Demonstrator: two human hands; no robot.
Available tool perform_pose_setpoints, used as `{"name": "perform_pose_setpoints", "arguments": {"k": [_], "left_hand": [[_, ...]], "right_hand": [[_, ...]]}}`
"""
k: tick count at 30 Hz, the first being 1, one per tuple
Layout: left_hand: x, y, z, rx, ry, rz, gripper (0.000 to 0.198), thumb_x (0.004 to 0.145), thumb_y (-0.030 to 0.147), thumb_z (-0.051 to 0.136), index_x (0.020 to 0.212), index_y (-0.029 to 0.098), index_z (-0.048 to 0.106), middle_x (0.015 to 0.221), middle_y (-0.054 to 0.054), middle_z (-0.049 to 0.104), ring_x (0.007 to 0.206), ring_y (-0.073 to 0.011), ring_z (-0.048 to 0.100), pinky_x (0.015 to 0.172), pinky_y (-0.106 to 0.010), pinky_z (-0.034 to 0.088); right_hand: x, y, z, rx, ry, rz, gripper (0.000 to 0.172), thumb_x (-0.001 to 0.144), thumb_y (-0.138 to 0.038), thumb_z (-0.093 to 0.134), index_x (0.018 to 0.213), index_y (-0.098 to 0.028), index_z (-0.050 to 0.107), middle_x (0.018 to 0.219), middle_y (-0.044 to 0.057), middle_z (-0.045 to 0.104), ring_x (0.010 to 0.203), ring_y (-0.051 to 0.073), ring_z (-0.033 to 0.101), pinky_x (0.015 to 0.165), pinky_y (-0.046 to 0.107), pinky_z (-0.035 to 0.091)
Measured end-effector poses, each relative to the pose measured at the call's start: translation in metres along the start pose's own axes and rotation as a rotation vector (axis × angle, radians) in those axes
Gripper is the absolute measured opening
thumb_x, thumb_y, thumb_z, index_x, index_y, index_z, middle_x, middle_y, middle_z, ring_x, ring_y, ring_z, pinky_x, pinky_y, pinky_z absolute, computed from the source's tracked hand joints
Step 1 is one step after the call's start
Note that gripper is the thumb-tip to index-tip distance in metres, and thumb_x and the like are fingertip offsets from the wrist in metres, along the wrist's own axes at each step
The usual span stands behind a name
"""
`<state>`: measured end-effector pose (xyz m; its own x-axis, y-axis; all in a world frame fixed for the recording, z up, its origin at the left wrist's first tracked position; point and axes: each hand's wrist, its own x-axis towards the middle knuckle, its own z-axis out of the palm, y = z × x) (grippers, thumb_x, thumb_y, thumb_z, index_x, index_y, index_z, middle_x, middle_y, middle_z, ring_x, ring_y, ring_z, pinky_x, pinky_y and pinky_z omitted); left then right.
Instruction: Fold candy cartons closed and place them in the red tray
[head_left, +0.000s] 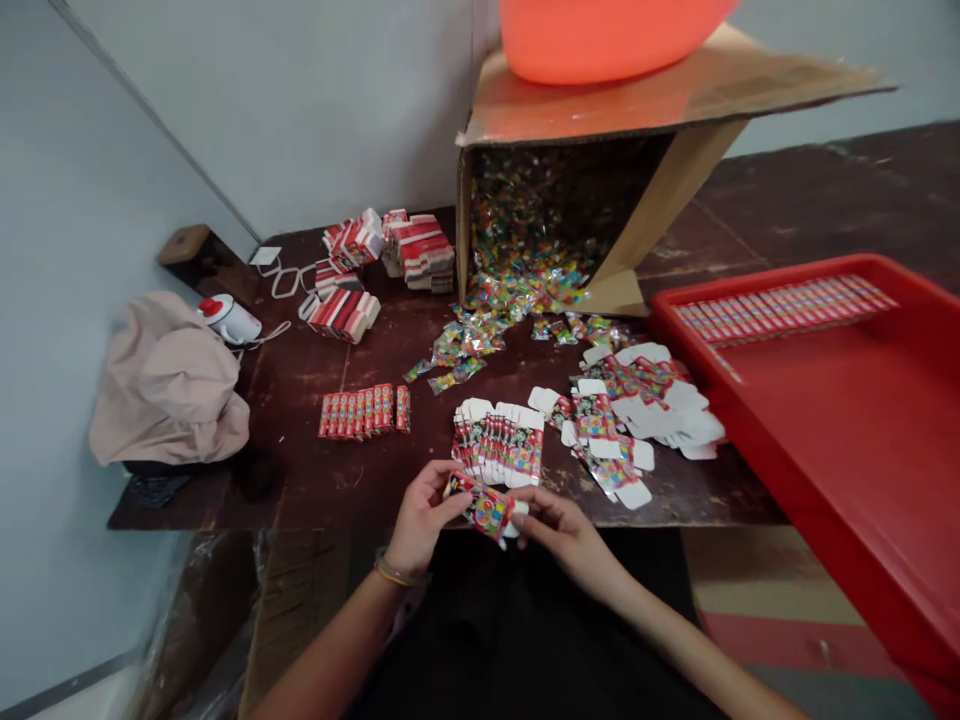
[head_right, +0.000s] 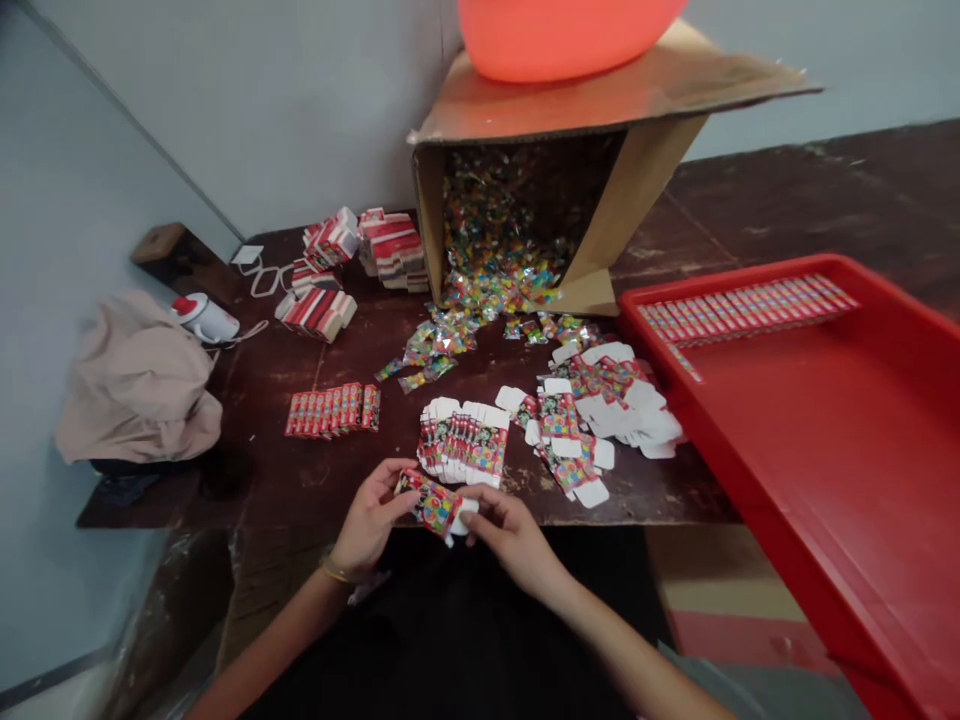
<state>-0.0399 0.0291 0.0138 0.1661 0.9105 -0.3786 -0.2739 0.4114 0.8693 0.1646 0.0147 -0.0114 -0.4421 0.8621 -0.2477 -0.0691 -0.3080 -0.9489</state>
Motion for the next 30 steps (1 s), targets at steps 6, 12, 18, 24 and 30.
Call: {"name": "perform_pose_setpoints", "arguments": {"k": [6,12,18,24,30], "left_hand": [[0.003,0.009,-0.022,0.458,-0.485,-0.093,0.031,0.072,0.030,0.072,0.097,0.013,0.063,0.085,-0.003,0.064,0.081,-0.0157,0.057,0.076,-0.026,0.046],[0.010,-0.010,-0.022,0.015,-0.276,-0.098,0.043,0.081,0.036,0.062,0.116,0.018,0.047,0.108,-0.012,0.059,0.089,-0.0231,0.062,0.051,-0.026,0.054],[0.016,-0.018,-0.035,-0.077,-0.042,-0.067,0.045,0.078,0.031,0.065,0.116,0.017,0.047,0.096,-0.008,0.060,0.077,-0.0167,0.062,0.053,-0.024,0.054],[0.032,-0.019,-0.025,0.063,-0.197,-0.069,0.048,0.075,0.033,0.069,0.116,0.016,0.051,0.098,-0.009,0.062,0.082,-0.0182,0.061,0.058,-0.026,0.055],[0.038,-0.024,0.007,0.096,-0.294,-0.116,0.048,0.070,0.032,0.072,0.111,0.014,0.053,0.089,-0.007,0.063,0.077,-0.0166,0.060,0.056,-0.024,0.054]], "right_hand": [[0.102,-0.044,-0.011,-0.513,-0.171,-0.274,0.022,0.094,-0.028,0.048,0.104,-0.019,0.064,0.095,0.005,0.067,0.082,0.016,0.062,0.076,0.027,0.049],[0.216,-0.051,0.002,-0.971,0.011,-0.433,0.029,0.075,0.002,0.052,0.099,-0.010,0.063,0.110,0.017,0.063,0.114,0.029,0.048,0.102,0.046,0.031],[0.189,-0.050,-0.006,-0.869,0.020,-0.393,0.019,0.092,-0.015,0.039,0.104,-0.013,0.054,0.091,0.008,0.064,0.079,0.018,0.060,0.074,0.033,0.048],[0.108,-0.072,-0.022,-0.629,-0.140,-0.280,0.018,0.086,-0.033,0.060,0.093,-0.018,0.054,0.073,-0.001,0.063,0.062,0.012,0.057,0.058,0.021,0.042],[0.068,-0.082,-0.027,-0.794,-0.004,-0.323,0.016,0.090,-0.031,0.056,0.082,-0.018,0.059,0.070,0.000,0.061,0.061,0.012,0.054,0.059,0.021,0.039]]}}
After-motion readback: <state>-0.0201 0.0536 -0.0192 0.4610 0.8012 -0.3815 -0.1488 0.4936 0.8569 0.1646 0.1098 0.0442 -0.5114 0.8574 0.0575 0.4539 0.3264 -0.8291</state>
